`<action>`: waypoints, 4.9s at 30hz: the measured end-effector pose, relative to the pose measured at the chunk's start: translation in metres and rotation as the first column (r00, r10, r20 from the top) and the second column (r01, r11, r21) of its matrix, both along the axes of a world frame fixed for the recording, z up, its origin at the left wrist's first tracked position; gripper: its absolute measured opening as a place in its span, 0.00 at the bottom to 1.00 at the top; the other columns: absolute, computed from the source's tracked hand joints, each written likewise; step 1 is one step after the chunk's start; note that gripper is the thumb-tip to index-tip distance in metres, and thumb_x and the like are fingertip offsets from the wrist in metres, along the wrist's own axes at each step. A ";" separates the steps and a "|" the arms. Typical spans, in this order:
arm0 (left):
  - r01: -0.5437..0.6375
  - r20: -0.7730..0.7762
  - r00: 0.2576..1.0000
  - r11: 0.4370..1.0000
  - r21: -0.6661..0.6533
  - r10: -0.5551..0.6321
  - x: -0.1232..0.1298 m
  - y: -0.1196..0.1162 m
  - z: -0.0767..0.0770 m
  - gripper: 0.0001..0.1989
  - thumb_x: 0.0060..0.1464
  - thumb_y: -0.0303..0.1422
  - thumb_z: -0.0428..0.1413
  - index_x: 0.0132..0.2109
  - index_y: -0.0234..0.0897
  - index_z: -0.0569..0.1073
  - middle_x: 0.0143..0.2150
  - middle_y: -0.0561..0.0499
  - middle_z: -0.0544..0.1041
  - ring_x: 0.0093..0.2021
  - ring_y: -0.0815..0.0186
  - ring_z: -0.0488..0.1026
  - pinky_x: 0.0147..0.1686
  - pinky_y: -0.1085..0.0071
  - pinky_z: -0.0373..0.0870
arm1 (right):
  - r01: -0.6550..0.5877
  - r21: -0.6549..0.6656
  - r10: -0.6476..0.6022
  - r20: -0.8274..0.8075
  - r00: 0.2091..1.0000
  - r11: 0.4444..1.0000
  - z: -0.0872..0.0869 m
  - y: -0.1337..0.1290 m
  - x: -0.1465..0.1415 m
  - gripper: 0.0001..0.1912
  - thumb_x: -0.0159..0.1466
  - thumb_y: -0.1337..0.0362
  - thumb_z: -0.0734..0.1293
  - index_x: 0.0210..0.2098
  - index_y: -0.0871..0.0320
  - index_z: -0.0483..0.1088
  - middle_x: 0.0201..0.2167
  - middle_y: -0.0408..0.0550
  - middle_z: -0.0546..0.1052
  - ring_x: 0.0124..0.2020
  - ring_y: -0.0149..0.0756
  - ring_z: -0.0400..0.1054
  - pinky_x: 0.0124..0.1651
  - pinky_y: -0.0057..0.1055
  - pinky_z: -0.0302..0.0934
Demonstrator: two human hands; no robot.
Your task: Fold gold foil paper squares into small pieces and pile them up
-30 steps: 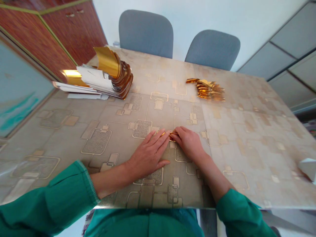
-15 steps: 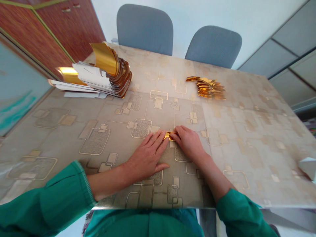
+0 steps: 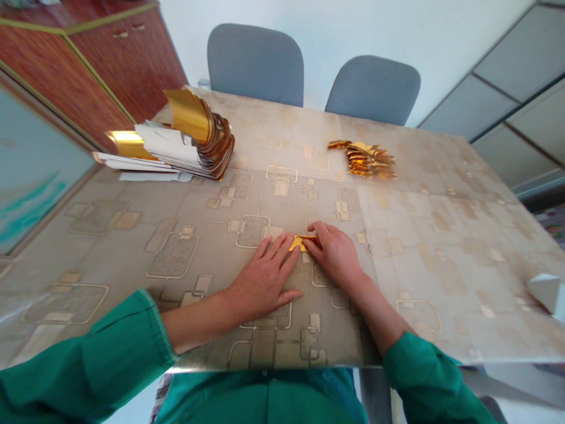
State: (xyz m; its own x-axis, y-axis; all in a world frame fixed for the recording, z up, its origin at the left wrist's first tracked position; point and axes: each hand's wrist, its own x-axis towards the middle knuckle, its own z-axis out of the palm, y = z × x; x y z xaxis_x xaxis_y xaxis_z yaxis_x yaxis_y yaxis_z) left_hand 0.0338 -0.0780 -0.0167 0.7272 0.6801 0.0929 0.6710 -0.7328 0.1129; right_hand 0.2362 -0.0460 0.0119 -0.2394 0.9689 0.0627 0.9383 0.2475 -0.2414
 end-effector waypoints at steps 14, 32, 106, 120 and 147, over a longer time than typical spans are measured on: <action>0.028 0.004 1.000 0.999 0.017 -0.028 -0.007 0.007 0.001 0.38 0.63 0.54 0.48 0.69 0.31 0.56 0.72 0.36 0.53 0.72 0.50 0.50 0.69 0.48 0.41 | -0.201 0.026 0.197 0.110 0.974 0.979 -0.029 -0.052 -0.006 0.29 0.73 0.58 0.53 0.69 0.64 0.53 0.71 0.53 0.53 0.72 0.41 0.45 0.72 0.49 0.40; 0.144 -0.024 0.989 0.989 0.033 -0.143 -0.042 0.023 0.005 0.35 0.66 0.54 0.43 0.69 0.34 0.57 0.71 0.40 0.57 0.71 0.55 0.54 0.70 0.50 0.34 | -0.261 0.093 0.249 0.122 0.961 0.961 -0.025 -0.056 -0.021 0.33 0.72 0.51 0.55 0.69 0.66 0.53 0.72 0.56 0.51 0.73 0.47 0.40 0.72 0.52 0.36; -0.053 0.294 0.956 0.988 0.144 0.008 -0.022 0.044 0.013 0.17 0.60 0.36 0.58 0.55 0.39 0.69 0.51 0.45 0.74 0.53 0.57 0.69 0.67 0.48 0.51 | -0.136 0.141 0.160 -0.174 0.972 0.981 -0.004 -0.013 0.009 0.19 0.62 0.63 0.70 0.53 0.50 0.69 0.47 0.50 0.72 0.50 0.46 0.63 0.53 0.43 0.58; 0.049 0.400 0.916 0.993 -0.110 -0.001 -0.021 0.044 0.011 0.19 0.64 0.45 0.52 0.53 0.37 0.69 0.49 0.45 0.77 0.50 0.57 0.72 0.63 0.50 0.57 | -0.288 0.051 0.291 -0.270 0.918 0.956 -0.003 -0.014 0.009 0.14 0.68 0.54 0.64 0.49 0.54 0.71 0.44 0.49 0.76 0.47 0.43 0.64 0.54 0.41 0.54; 0.081 0.300 0.950 0.996 0.024 -0.084 -0.015 0.040 0.010 0.08 0.65 0.34 0.54 0.45 0.36 0.75 0.43 0.47 0.77 0.45 0.60 0.70 0.49 0.61 0.66 | -0.229 0.261 0.299 -0.274 0.914 0.938 0.000 -0.014 0.006 0.05 0.68 0.61 0.65 0.41 0.55 0.70 0.39 0.48 0.75 0.42 0.39 0.65 0.47 0.37 0.54</action>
